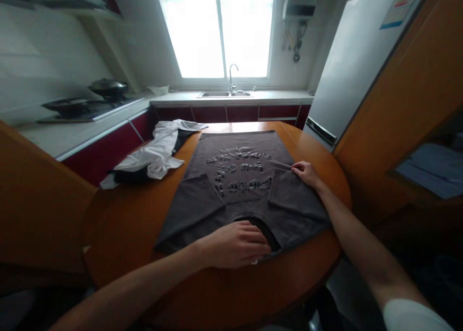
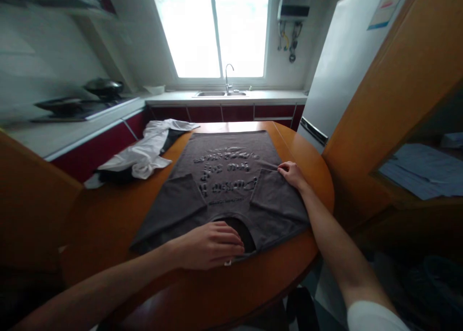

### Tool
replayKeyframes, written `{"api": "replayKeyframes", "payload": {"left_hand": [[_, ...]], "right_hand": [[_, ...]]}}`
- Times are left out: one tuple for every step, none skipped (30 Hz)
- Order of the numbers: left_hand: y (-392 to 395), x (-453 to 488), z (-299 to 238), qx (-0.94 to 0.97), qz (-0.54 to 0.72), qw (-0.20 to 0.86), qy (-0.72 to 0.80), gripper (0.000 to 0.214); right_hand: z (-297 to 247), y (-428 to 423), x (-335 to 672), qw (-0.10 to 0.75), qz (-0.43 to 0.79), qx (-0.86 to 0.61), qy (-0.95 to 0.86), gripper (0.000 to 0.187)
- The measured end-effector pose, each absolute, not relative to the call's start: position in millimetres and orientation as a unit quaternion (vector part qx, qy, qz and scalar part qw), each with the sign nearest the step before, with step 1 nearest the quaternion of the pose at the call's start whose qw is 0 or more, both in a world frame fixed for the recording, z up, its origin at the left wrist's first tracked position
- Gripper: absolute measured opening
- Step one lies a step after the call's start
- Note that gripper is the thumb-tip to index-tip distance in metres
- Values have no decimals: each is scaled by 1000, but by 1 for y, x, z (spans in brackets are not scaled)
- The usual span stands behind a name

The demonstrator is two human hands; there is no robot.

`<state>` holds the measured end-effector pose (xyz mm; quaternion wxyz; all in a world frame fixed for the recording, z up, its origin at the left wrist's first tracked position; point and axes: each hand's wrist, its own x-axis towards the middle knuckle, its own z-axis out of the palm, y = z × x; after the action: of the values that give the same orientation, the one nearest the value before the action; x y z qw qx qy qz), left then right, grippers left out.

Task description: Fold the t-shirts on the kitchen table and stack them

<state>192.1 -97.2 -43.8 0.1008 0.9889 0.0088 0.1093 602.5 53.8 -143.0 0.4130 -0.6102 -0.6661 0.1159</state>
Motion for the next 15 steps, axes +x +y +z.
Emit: {"api": "replayKeyframes", "payload": {"left_hand": [[-89,195,-43,988,117,97,34,26],[-79,198,-42,985,129,91,64,26],[-68,202,-41,982,141,84,93,26],[-55,207,-41,979,149,74,117,26],[-43,213,-41,977,151,63,135,25],[-32,219,-42,977,148,52,147,24],[-21,225,-44,978,139,41,151,22],[-12,231,-46,980,125,30,150,21],[-4,237,-49,983,111,20,144,20],[2,242,-53,986,96,12,136,20],[6,246,-56,988,85,3,126,20],[9,250,-58,990,77,-6,117,21],[11,253,-61,991,73,-17,110,21],[12,256,-62,991,72,-31,104,19],[13,258,-62,991,71,-46,99,18]], "right_hand": [[-143,54,602,412,117,-611,-666,20],[-144,54,602,413,120,-611,-665,20],[-144,54,602,414,125,-611,-663,19],[-143,54,601,416,128,-611,-661,18],[-143,54,600,418,129,-612,-659,18],[-141,53,599,420,130,-612,-657,17],[-140,52,598,422,130,-613,-655,17],[-138,51,597,422,129,-614,-654,16],[-136,50,596,421,130,-615,-654,16],[-134,49,595,420,132,-615,-654,15],[-133,49,594,418,134,-616,-654,15],[-132,48,592,417,136,-616,-654,15],[-131,48,592,417,138,-616,-654,15],[-131,48,591,418,139,-616,-653,14],[-131,48,591,419,140,-615,-653,14]]}}
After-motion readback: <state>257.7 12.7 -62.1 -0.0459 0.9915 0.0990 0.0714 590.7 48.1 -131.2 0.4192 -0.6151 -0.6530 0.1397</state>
